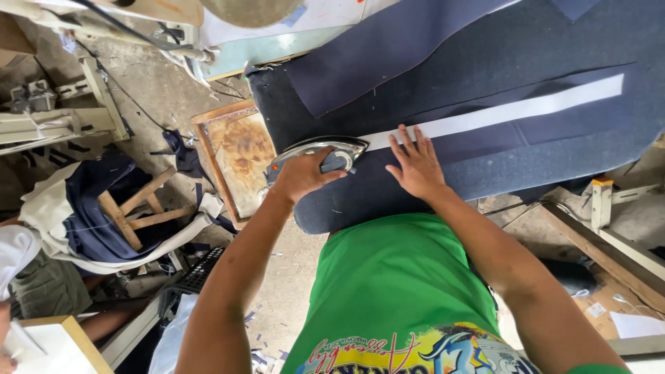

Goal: The person cuts a white fabric strip using scissors and then irons a dark blue fabric piece on an ironing board. They place the white strip onto the blue fabric and iron it to secure it in place.

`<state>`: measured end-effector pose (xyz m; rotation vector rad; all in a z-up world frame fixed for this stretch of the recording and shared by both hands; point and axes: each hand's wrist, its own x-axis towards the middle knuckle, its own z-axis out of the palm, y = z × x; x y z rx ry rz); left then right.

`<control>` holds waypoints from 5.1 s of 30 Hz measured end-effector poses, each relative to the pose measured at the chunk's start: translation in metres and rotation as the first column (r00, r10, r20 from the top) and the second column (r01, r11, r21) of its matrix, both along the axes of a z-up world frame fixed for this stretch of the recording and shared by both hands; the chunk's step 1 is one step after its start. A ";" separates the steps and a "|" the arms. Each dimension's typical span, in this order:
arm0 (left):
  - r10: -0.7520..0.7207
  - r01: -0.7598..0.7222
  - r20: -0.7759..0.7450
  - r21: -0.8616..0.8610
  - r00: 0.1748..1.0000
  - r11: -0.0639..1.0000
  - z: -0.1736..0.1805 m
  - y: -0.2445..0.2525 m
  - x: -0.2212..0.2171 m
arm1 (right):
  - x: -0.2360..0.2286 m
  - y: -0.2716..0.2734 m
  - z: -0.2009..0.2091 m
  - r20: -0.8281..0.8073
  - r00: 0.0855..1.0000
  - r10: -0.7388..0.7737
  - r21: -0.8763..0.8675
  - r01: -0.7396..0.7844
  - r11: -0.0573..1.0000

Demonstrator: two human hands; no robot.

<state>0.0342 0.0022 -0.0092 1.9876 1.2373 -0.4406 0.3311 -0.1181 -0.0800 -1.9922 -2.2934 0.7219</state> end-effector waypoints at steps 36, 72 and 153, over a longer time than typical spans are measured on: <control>0.016 -0.056 0.173 0.229 0.985 0.972 -0.012 -0.024 0.131 | 0.244 0.067 -0.089 0.084 0.996 -0.035 -0.139 0.047 0.989; 0.315 -0.317 0.031 0.097 0.949 0.944 0.003 -0.071 0.000 | 0.037 0.022 -0.010 -0.108 0.967 0.232 0.156 -0.214 0.964; 0.378 -0.381 0.066 0.027 0.923 0.924 0.054 -0.061 -0.118 | -0.082 0.054 -0.072 -0.009 0.988 0.157 0.417 -0.139 0.898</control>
